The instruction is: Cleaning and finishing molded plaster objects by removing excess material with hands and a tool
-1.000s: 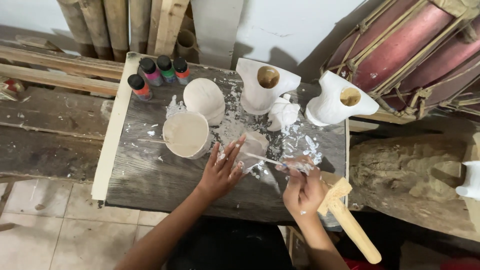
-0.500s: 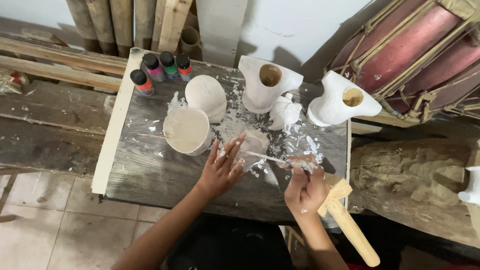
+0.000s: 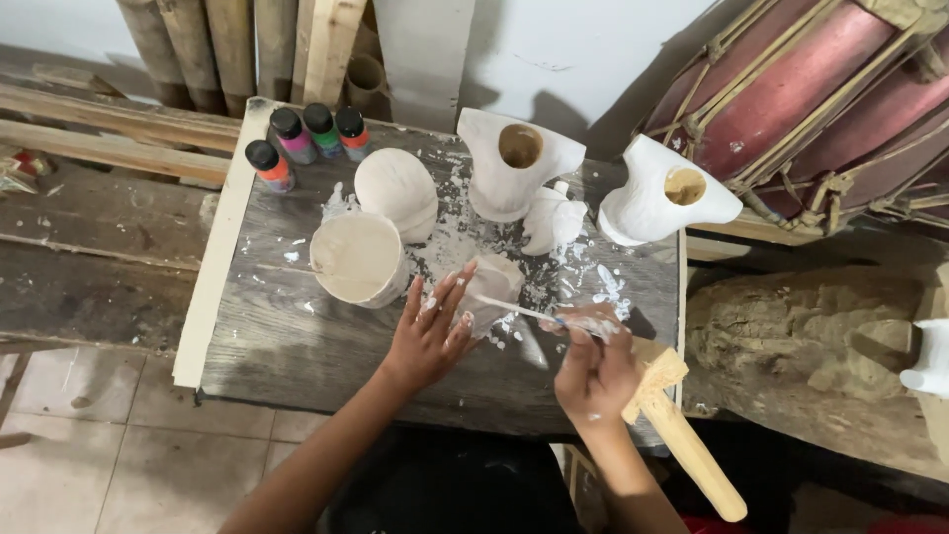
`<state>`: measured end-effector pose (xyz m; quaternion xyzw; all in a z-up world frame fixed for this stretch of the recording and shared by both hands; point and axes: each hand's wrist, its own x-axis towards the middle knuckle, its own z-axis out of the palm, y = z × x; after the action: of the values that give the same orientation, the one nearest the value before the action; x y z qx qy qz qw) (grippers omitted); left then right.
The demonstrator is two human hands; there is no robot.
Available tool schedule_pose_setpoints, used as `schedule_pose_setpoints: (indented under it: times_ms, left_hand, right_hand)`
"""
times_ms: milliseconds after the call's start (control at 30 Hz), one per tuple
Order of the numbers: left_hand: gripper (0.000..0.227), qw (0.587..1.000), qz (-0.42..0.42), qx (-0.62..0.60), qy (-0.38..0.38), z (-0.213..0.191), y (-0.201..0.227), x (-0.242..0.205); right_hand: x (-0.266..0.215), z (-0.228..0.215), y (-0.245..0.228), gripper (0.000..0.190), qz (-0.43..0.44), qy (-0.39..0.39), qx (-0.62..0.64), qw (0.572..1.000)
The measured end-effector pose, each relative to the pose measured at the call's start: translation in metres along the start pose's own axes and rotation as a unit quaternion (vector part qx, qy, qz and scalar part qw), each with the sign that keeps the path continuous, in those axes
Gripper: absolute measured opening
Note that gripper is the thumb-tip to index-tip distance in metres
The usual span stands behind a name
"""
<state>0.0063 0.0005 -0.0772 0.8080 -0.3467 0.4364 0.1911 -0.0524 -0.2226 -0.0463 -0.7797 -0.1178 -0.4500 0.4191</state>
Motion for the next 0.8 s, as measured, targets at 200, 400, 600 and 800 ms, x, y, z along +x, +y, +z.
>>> schedule_pose_setpoints:
  times_ms: [200, 400, 600, 800]
  left_hand:
    - [0.037, 1.0, 0.0, 0.003, -0.007, -0.005, 0.001, -0.004]
    - [0.042, 1.0, -0.001, -0.004, -0.008, -0.006, -0.001, 0.007]
    - [0.037, 1.0, -0.001, -0.012, -0.015, -0.004, -0.005, 0.013]
    - [0.063, 0.993, -0.022, -0.031, -0.115, -0.024, -0.007, 0.022]
  right_hand:
    - [0.069, 0.007, -0.068, 0.023, -0.017, -0.036, -0.003, 0.999]
    - [0.029, 0.0, -0.021, 0.019, -0.072, -0.045, -0.013, 0.996]
    - [0.011, -0.022, -0.012, 0.021, -0.006, -0.046, -0.013, 0.999]
    - [0.008, -0.028, -0.027, 0.026, 0.112, -0.098, -0.134, 0.98]
